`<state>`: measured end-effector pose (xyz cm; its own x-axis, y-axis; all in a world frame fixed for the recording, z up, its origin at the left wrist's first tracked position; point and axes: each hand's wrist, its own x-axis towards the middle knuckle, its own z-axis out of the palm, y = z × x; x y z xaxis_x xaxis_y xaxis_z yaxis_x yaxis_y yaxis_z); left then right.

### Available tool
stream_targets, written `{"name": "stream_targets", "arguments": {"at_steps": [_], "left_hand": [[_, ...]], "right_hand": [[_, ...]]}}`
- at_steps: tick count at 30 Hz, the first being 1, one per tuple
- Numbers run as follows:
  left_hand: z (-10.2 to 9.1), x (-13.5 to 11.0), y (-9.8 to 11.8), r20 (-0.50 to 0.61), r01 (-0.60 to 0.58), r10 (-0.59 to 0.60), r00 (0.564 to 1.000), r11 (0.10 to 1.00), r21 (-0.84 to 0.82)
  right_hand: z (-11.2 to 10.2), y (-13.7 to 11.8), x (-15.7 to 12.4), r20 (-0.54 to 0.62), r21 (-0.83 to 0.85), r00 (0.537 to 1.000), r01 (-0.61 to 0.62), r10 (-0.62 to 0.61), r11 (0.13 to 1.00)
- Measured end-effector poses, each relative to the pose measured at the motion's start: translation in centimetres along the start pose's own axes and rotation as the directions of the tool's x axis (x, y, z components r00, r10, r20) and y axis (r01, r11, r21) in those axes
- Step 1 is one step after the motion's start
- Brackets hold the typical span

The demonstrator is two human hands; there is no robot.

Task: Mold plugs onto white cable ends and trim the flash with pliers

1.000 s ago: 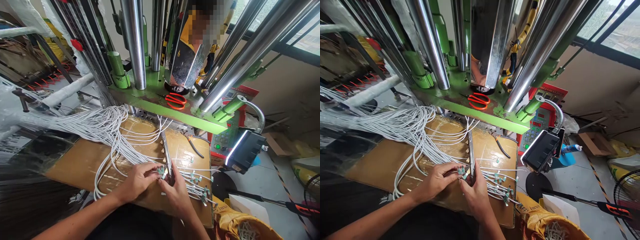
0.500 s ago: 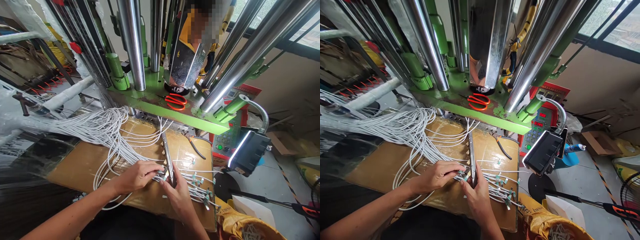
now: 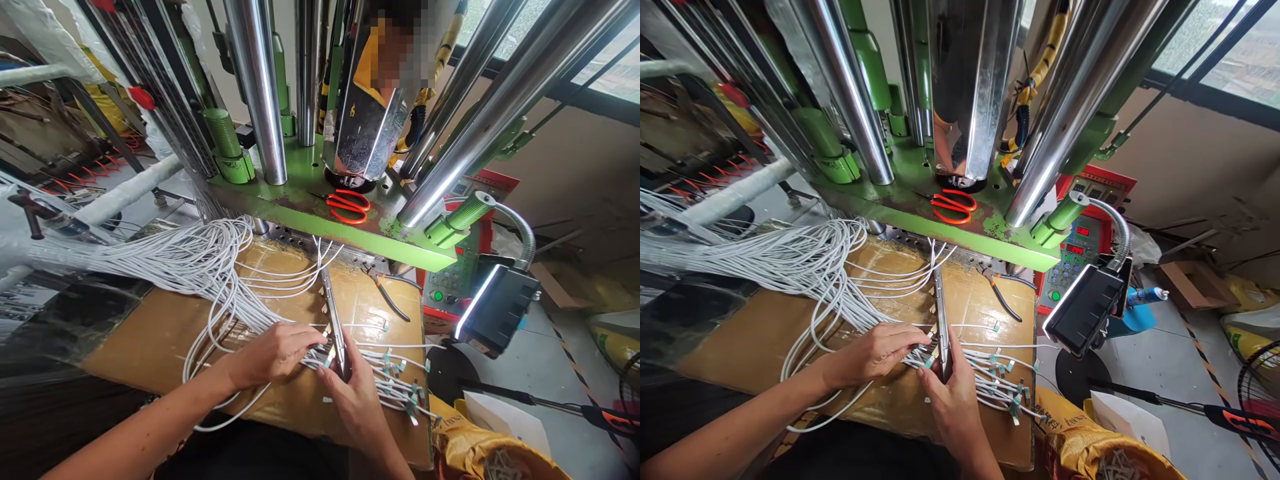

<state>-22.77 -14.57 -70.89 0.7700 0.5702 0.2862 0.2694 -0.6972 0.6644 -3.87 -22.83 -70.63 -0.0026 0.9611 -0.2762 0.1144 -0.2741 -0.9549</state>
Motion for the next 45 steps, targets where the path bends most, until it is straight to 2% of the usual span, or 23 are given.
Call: {"name": "stream_targets", "arguments": {"at_steps": [26,32,35,37,39,41,43,44,45], "left_hand": [[0.0,0.2,0.6,-0.054,-0.055,0.057,0.997,0.998,0.034],[0.9,-0.1,-0.5,-0.052,-0.029,0.031,0.998,0.999,0.024],[1.1,0.2,-0.6,-0.087,-0.021,0.019,0.996,1.000,-0.020],[0.8,0.4,-0.1,-0.118,0.015,-0.022,0.993,0.998,-0.059],[0.2,0.5,0.6,-0.179,0.114,-0.131,0.975,0.989,-0.098],[-0.5,0.4,1.3,-0.278,0.263,-0.301,0.912,0.950,-0.169],[-0.9,0.1,1.5,-0.319,0.367,-0.448,0.835,0.886,-0.284],[-1.0,-0.1,1.4,-0.304,0.393,-0.486,0.819,0.862,-0.320],[-1.1,-0.3,1.2,-0.279,0.399,-0.490,0.826,0.858,-0.324]], "right_hand": [[0.0,-0.1,-0.1,-0.005,0.009,1.000,0.003,-0.003,1.000],[-0.1,0.0,-0.1,0.010,-0.020,1.000,0.020,-0.019,1.000],[-0.2,-0.3,0.1,0.030,-0.029,0.999,0.021,-0.020,0.999],[-0.3,-0.6,0.2,0.048,0.014,0.999,-0.001,0.000,1.000],[-0.2,-1.0,0.2,0.056,0.061,0.998,-0.018,0.014,0.998],[-0.1,-1.2,0.2,0.041,0.076,0.999,-0.039,0.036,0.996],[0.0,-1.2,0.1,0.022,0.067,0.998,-0.058,0.056,0.996],[0.0,-1.1,0.1,0.019,0.061,0.998,-0.065,0.064,0.996],[-0.1,-1.0,0.1,0.017,0.058,0.998,-0.067,0.066,0.996]]}}
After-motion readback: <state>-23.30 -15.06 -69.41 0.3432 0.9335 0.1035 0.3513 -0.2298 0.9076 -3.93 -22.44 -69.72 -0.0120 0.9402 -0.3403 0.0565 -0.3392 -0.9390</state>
